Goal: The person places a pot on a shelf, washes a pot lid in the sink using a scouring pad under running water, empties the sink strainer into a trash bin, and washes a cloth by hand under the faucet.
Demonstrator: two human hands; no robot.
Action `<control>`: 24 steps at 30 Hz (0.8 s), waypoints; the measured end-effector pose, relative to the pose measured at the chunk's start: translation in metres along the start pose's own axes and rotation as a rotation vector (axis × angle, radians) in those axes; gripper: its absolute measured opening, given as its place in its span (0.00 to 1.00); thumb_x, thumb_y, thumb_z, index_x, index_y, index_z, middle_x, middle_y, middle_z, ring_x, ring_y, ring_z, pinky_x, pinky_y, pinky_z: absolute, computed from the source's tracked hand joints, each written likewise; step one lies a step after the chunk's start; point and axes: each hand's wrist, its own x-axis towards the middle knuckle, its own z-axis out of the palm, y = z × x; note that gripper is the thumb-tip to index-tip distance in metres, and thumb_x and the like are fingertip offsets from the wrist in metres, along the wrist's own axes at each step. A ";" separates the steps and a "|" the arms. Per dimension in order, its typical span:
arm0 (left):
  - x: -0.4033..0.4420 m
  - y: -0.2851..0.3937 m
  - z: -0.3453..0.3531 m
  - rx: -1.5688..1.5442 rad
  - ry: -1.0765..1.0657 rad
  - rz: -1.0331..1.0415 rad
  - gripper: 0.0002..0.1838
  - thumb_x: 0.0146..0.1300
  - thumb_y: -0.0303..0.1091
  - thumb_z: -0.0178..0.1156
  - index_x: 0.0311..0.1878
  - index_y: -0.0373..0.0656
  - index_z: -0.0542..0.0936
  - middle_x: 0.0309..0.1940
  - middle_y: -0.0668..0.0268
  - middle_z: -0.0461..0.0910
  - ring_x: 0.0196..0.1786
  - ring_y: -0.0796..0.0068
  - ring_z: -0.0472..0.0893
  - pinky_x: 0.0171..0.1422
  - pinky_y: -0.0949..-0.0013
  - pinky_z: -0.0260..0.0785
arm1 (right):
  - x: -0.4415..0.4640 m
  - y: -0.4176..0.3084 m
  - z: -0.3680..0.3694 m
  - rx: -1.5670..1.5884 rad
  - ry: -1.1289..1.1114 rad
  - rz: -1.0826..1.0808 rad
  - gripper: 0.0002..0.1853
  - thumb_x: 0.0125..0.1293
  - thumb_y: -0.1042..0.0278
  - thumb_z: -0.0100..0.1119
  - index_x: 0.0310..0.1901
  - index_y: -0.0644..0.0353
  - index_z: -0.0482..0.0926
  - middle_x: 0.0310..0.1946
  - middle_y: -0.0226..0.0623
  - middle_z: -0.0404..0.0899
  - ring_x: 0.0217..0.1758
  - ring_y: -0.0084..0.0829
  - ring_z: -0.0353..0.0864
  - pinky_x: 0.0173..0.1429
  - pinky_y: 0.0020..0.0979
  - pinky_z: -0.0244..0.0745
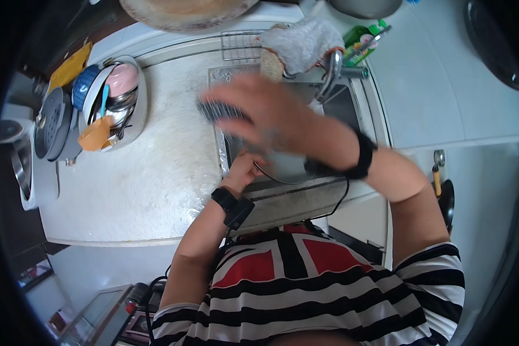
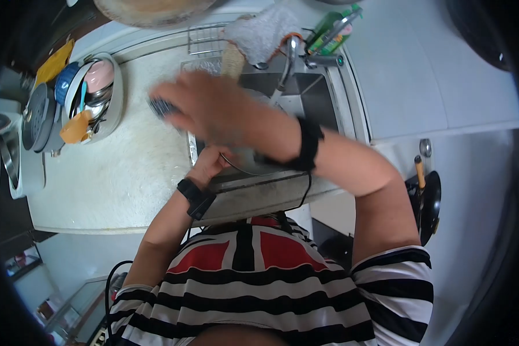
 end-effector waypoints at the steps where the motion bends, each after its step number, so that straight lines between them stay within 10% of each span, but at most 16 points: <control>1: -0.006 0.003 0.004 0.021 0.001 -0.019 0.42 0.55 0.14 0.49 0.71 0.63 0.55 0.56 0.56 0.71 0.39 0.56 0.81 0.41 0.50 0.78 | -0.031 0.001 0.007 0.067 -0.103 0.113 0.22 0.57 0.68 0.62 0.53 0.51 0.70 0.41 0.46 0.76 0.47 0.46 0.77 0.44 0.38 0.72; 5: -0.033 0.016 0.040 -0.119 -0.149 -0.035 0.46 0.51 0.12 0.48 0.71 0.68 0.55 0.59 0.55 0.68 0.48 0.49 0.79 0.46 0.45 0.77 | -0.147 0.075 0.060 0.266 -0.201 0.709 0.28 0.57 0.67 0.64 0.60 0.54 0.67 0.50 0.39 0.75 0.54 0.40 0.73 0.52 0.41 0.68; 9: -0.030 0.013 0.056 -0.060 -0.216 -0.003 0.48 0.50 0.12 0.48 0.71 0.73 0.54 0.62 0.54 0.66 0.52 0.48 0.78 0.49 0.43 0.76 | -0.212 0.097 0.080 -0.150 -0.301 0.669 0.27 0.54 0.72 0.64 0.57 0.54 0.68 0.52 0.39 0.73 0.54 0.37 0.73 0.50 0.45 0.69; 11: -0.023 0.010 0.063 -0.035 -0.240 0.037 0.50 0.49 0.12 0.47 0.72 0.73 0.52 0.63 0.53 0.64 0.52 0.48 0.78 0.49 0.43 0.77 | -0.227 0.100 0.075 -0.103 -0.273 0.143 0.27 0.54 0.73 0.62 0.57 0.55 0.68 0.54 0.37 0.72 0.58 0.35 0.70 0.55 0.43 0.67; 21: -0.012 -0.003 0.095 0.009 -0.288 0.048 0.50 0.47 0.13 0.46 0.72 0.72 0.52 0.67 0.54 0.59 0.59 0.40 0.73 0.50 0.44 0.76 | -0.232 0.208 0.060 -0.373 0.010 0.476 0.36 0.50 0.83 0.58 0.64 0.61 0.61 0.56 0.53 0.70 0.59 0.47 0.68 0.62 0.40 0.65; 24: -0.007 -0.003 0.094 0.006 -0.245 0.079 0.50 0.47 0.12 0.46 0.72 0.73 0.52 0.65 0.54 0.62 0.56 0.41 0.74 0.49 0.43 0.76 | -0.251 0.177 0.061 -0.376 -0.280 0.485 0.28 0.55 0.79 0.55 0.60 0.58 0.64 0.58 0.54 0.70 0.58 0.49 0.70 0.60 0.39 0.67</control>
